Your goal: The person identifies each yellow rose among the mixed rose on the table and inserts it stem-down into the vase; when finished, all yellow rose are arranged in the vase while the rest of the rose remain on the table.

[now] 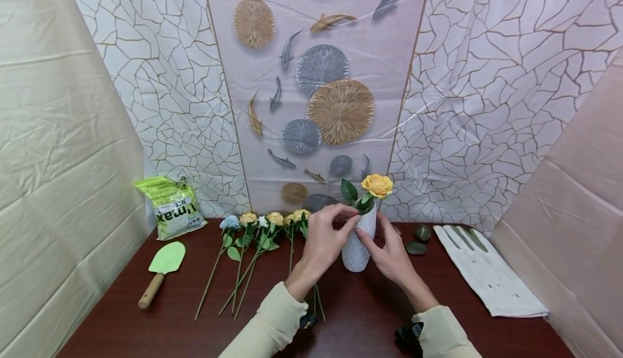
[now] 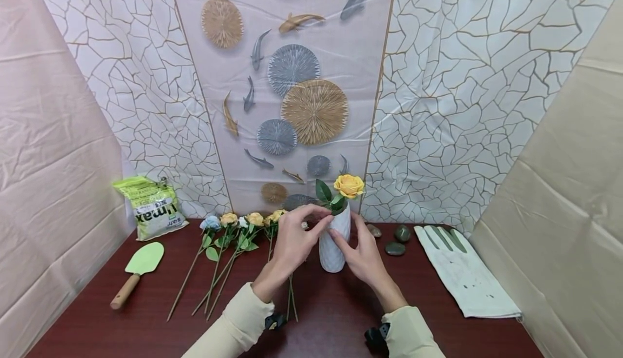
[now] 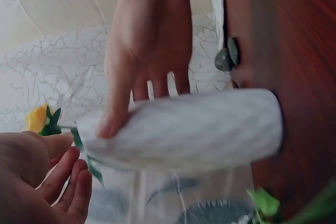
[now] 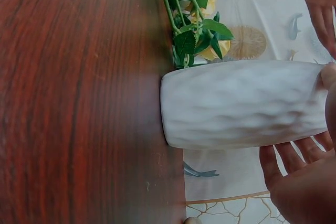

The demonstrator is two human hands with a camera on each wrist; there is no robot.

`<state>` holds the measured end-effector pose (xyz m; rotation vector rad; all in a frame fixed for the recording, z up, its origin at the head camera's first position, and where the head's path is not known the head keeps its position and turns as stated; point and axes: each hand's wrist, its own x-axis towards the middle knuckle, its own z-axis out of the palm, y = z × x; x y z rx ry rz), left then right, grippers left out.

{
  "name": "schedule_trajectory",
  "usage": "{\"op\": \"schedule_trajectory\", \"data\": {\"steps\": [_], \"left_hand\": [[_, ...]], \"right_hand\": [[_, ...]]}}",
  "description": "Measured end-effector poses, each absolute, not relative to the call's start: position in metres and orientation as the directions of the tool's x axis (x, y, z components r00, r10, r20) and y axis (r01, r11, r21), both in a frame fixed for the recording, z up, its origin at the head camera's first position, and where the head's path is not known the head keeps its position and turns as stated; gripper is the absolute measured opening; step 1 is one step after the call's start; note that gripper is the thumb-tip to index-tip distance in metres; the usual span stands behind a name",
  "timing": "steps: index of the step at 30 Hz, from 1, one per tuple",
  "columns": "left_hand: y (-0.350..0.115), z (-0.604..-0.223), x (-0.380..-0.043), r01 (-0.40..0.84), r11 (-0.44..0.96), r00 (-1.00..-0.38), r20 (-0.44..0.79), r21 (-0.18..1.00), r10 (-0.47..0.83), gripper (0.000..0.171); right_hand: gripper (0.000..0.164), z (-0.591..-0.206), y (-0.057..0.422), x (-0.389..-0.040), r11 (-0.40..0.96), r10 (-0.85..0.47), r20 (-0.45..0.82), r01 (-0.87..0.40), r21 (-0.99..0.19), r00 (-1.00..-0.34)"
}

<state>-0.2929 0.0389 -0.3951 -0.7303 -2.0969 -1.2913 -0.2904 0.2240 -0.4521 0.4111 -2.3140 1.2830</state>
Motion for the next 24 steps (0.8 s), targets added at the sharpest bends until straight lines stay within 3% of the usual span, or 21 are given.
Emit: {"op": "schedule_trajectory", "data": {"steps": [6, 17, 24], "left_hand": [[-0.001, -0.414, -0.295, 0.661, 0.440, -0.718, 0.682, 0.607, 0.139, 0.011], [-0.082, -0.444, -0.310, 0.462, 0.526, -0.845, 0.535, 0.714, 0.015, 0.012], [-0.080, -0.461, -0.311, 0.361, 0.547, -0.931, 0.329, 0.755, 0.160, 0.011]], "right_hand": [[0.060, -0.453, 0.222, -0.291, 0.506, -0.037, 0.522, -0.467, -0.726, -0.852], [0.060, -0.452, 0.223, -0.289, 0.504, -0.023, 0.495, -0.438, -0.744, -0.868], [0.059, -0.453, 0.224, -0.290, 0.508, -0.033, 0.497, -0.443, -0.739, -0.867]]}}
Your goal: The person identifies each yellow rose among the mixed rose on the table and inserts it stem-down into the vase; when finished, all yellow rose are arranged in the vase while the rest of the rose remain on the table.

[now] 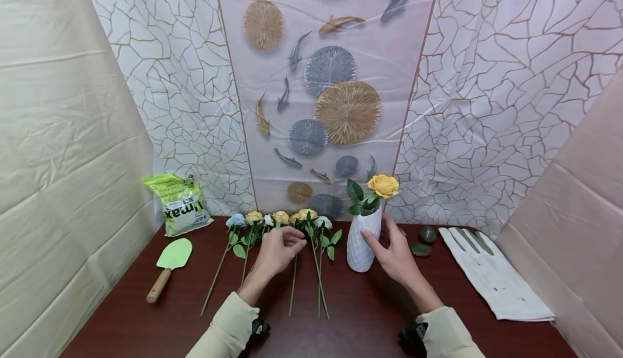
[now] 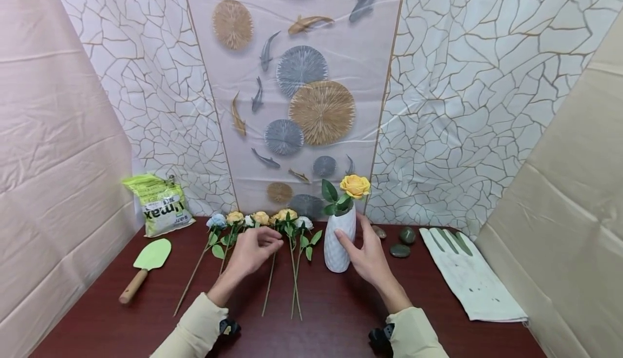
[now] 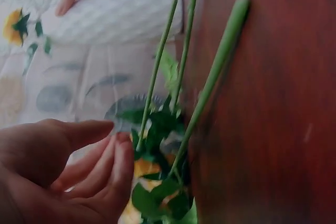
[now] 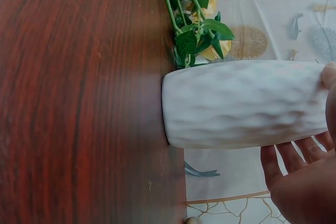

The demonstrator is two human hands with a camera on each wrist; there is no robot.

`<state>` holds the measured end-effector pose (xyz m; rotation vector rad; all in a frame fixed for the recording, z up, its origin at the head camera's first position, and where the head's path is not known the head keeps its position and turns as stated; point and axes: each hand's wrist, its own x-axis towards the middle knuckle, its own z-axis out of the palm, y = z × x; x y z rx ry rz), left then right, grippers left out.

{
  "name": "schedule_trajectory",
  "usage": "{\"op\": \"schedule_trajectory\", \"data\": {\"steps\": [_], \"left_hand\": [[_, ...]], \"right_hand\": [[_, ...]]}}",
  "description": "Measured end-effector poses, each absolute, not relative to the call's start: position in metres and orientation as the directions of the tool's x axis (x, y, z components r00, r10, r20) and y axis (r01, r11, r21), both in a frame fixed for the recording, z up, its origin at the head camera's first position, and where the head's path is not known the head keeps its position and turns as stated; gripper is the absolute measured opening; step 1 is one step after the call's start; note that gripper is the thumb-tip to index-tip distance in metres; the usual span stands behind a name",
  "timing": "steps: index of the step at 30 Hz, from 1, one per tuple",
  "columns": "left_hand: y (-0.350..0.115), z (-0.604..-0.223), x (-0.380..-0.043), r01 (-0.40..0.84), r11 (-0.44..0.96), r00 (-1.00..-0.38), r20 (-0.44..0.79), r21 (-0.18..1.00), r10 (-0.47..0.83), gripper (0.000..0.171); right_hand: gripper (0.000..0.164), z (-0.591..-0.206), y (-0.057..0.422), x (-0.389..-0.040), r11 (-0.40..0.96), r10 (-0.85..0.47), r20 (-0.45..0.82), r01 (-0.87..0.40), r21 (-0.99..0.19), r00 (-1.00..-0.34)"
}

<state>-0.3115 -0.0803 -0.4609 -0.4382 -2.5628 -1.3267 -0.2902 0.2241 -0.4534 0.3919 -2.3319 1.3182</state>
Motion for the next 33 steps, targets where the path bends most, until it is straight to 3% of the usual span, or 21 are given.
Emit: {"op": "schedule_trajectory", "data": {"steps": [5, 12, 18, 25, 33], "left_hand": [[-0.070, -0.472, -0.304, 0.301, 0.590, -0.950, 0.183, 0.749, 0.252, 0.016], [-0.064, -0.475, -0.296, 0.201, 0.504, -0.954, 0.052, 0.840, 0.294, 0.021], [-0.056, -0.473, -0.298, 0.225, 0.498, -0.939, 0.050, 0.837, 0.341, 0.021], [-0.057, -0.475, -0.300, 0.167, 0.393, -0.939, 0.025, 0.904, 0.344, 0.019], [-0.056, -0.463, -0.298, 0.254, 0.336, -0.936, 0.142, 0.907, 0.324, 0.018]], "right_hand": [[0.060, -0.453, 0.224, -0.289, 0.507, -0.032, 0.499, -0.445, -0.739, -0.866], [0.063, -0.453, 0.221, -0.286, 0.495, -0.045, 0.498, -0.452, -0.742, -0.866], [0.061, -0.454, 0.222, -0.290, 0.495, -0.038, 0.495, -0.447, -0.746, -0.868], [0.061, -0.456, 0.224, -0.293, 0.504, -0.035, 0.494, -0.442, -0.742, -0.869], [0.059, -0.444, 0.220, -0.281, 0.503, -0.049, 0.483, -0.439, -0.744, -0.874]]}}
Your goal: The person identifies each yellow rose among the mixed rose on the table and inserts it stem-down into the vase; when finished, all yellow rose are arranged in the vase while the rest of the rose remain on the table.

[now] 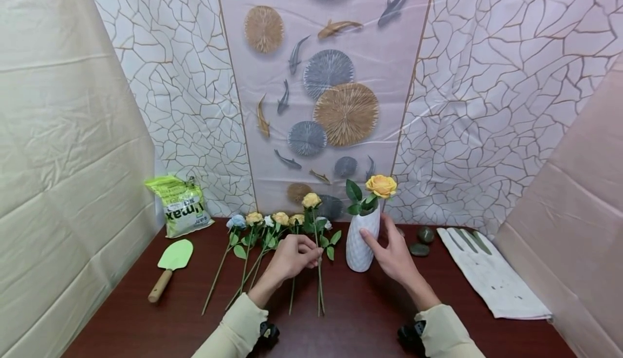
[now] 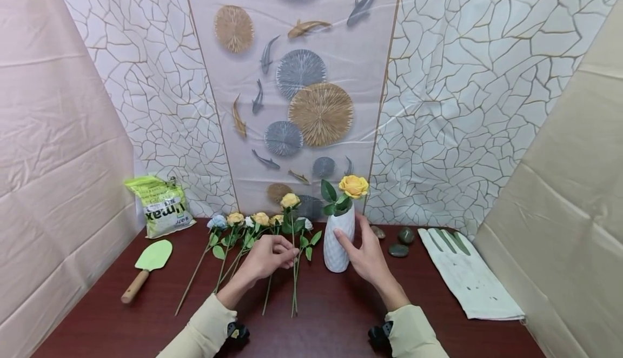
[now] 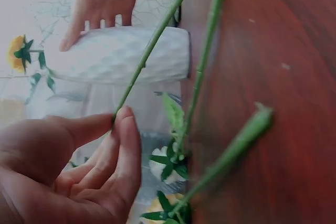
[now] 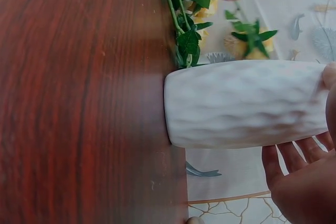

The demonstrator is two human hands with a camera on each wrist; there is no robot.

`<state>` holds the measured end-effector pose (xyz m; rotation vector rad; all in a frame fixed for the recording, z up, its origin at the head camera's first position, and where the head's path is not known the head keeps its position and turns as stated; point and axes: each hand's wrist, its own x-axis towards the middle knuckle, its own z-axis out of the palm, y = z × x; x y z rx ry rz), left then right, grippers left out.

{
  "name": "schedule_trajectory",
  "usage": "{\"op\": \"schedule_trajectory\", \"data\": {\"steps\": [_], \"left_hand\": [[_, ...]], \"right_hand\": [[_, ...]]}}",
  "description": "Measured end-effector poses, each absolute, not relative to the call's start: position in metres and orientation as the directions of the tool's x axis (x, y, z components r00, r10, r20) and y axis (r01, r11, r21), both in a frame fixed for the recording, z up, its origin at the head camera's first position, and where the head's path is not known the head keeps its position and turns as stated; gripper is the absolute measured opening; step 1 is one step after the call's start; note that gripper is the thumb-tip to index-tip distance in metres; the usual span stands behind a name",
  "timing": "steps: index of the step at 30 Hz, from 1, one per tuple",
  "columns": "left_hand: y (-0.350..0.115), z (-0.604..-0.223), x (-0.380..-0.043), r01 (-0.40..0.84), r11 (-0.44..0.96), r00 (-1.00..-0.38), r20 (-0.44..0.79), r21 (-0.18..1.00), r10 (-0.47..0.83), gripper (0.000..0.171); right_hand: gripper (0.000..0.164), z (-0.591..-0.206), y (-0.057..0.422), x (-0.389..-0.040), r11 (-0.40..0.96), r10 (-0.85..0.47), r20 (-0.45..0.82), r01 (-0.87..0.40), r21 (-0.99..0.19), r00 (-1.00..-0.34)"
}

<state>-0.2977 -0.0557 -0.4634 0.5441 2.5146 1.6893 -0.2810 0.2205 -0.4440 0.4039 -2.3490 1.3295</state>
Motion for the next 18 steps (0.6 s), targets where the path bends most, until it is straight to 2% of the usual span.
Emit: {"op": "schedule_trajectory", "data": {"steps": [4, 7, 11, 18], "left_hand": [[-0.052, -0.448, -0.298, 0.333, 0.323, -0.933, 0.260, 0.886, 0.251, 0.014], [-0.048, -0.433, -0.300, 0.410, 0.267, -0.910, 0.371, 0.872, 0.185, 0.013], [-0.036, -0.414, -0.304, 0.498, 0.164, -0.867, 0.493, 0.851, 0.073, 0.015], [-0.012, -0.366, -0.297, 0.633, 0.029, -0.766, 0.631, 0.774, -0.124, 0.019]], "right_hand": [[0.061, -0.442, 0.219, -0.278, 0.493, -0.051, 0.485, -0.444, -0.748, -0.873], [0.061, -0.455, 0.223, -0.287, 0.487, -0.043, 0.494, -0.450, -0.749, -0.869], [0.061, -0.459, 0.224, -0.288, 0.492, -0.039, 0.490, -0.443, -0.749, -0.871], [0.059, -0.457, 0.224, -0.288, 0.498, -0.041, 0.502, -0.453, -0.739, -0.864]]}}
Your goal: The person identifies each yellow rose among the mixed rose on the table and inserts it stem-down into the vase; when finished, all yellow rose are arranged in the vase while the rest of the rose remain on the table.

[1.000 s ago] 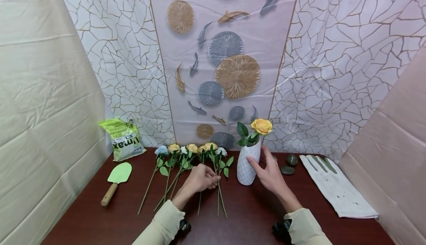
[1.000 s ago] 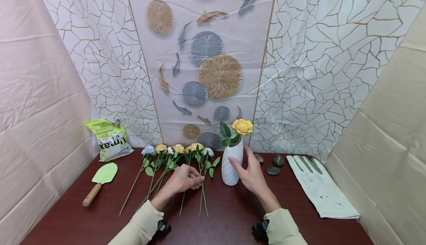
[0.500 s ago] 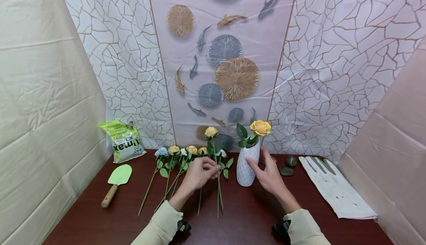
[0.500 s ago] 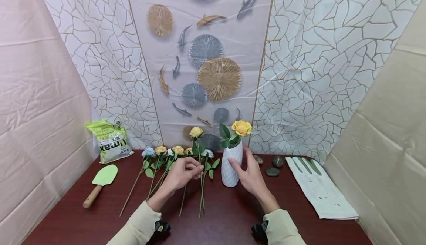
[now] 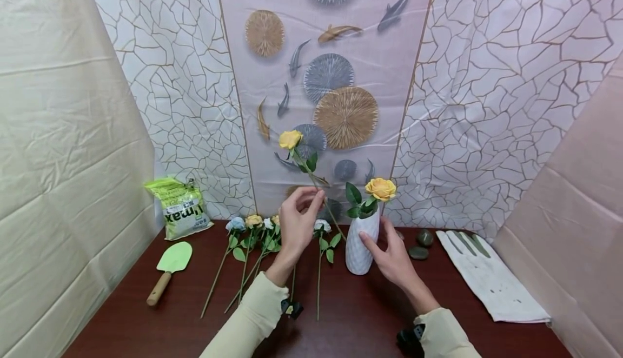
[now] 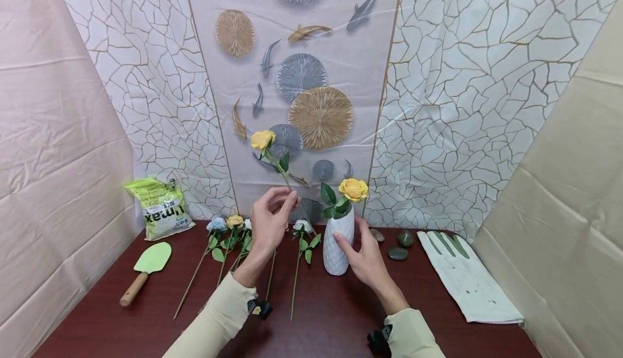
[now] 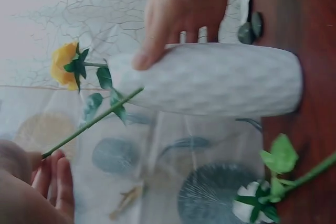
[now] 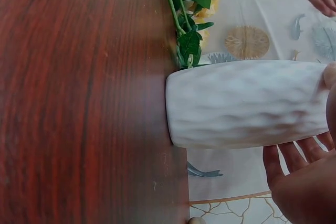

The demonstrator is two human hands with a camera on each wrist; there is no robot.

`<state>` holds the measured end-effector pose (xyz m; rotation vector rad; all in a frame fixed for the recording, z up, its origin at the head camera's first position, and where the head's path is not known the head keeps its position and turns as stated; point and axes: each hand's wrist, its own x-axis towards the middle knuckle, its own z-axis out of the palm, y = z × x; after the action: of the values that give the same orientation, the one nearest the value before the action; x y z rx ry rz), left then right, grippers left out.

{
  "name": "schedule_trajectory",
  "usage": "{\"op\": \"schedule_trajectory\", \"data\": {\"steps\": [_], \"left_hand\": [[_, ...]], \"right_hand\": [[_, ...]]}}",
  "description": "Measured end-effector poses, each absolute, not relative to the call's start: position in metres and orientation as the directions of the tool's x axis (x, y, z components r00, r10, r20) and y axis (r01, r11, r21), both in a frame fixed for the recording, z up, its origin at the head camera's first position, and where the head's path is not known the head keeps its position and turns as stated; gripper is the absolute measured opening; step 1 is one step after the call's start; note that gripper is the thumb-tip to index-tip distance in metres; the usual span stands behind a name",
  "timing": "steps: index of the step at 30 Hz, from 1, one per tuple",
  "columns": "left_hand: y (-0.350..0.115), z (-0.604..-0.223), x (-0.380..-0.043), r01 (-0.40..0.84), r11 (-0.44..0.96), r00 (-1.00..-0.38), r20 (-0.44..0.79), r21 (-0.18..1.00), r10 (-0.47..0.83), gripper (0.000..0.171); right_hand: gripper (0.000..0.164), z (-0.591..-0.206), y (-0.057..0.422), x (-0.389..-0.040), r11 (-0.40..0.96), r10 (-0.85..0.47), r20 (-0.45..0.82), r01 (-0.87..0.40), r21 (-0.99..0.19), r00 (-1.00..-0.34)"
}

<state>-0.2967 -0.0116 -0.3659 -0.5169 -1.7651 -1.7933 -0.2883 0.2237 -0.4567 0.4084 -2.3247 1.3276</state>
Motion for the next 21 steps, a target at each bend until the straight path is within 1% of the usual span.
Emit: {"op": "schedule_trajectory", "data": {"steps": [4, 6, 12, 17, 21], "left_hand": [[-0.003, -0.345, -0.295, 0.692, 0.009, -0.704, 0.678, 0.721, -0.212, 0.018], [0.001, -0.336, -0.295, 0.710, -0.002, -0.682, 0.688, 0.704, -0.247, 0.017], [0.015, -0.320, -0.297, 0.742, -0.026, -0.649, 0.708, 0.670, -0.280, 0.017], [0.029, -0.333, -0.308, 0.744, -0.017, -0.651, 0.720, 0.668, -0.241, 0.017], [0.036, -0.352, -0.316, 0.739, 0.049, -0.653, 0.732, 0.672, -0.192, 0.016]], "right_hand": [[0.060, -0.451, 0.221, -0.284, 0.493, -0.048, 0.496, -0.452, -0.743, -0.867], [0.059, -0.444, 0.219, -0.278, 0.488, -0.058, 0.493, -0.455, -0.745, -0.868], [0.057, -0.424, 0.213, -0.264, 0.488, -0.064, 0.485, -0.451, -0.747, -0.872], [0.057, -0.432, 0.215, -0.270, 0.477, -0.062, 0.500, -0.466, -0.745, -0.864], [0.059, -0.447, 0.220, -0.282, 0.484, -0.060, 0.521, -0.482, -0.731, -0.851]]}}
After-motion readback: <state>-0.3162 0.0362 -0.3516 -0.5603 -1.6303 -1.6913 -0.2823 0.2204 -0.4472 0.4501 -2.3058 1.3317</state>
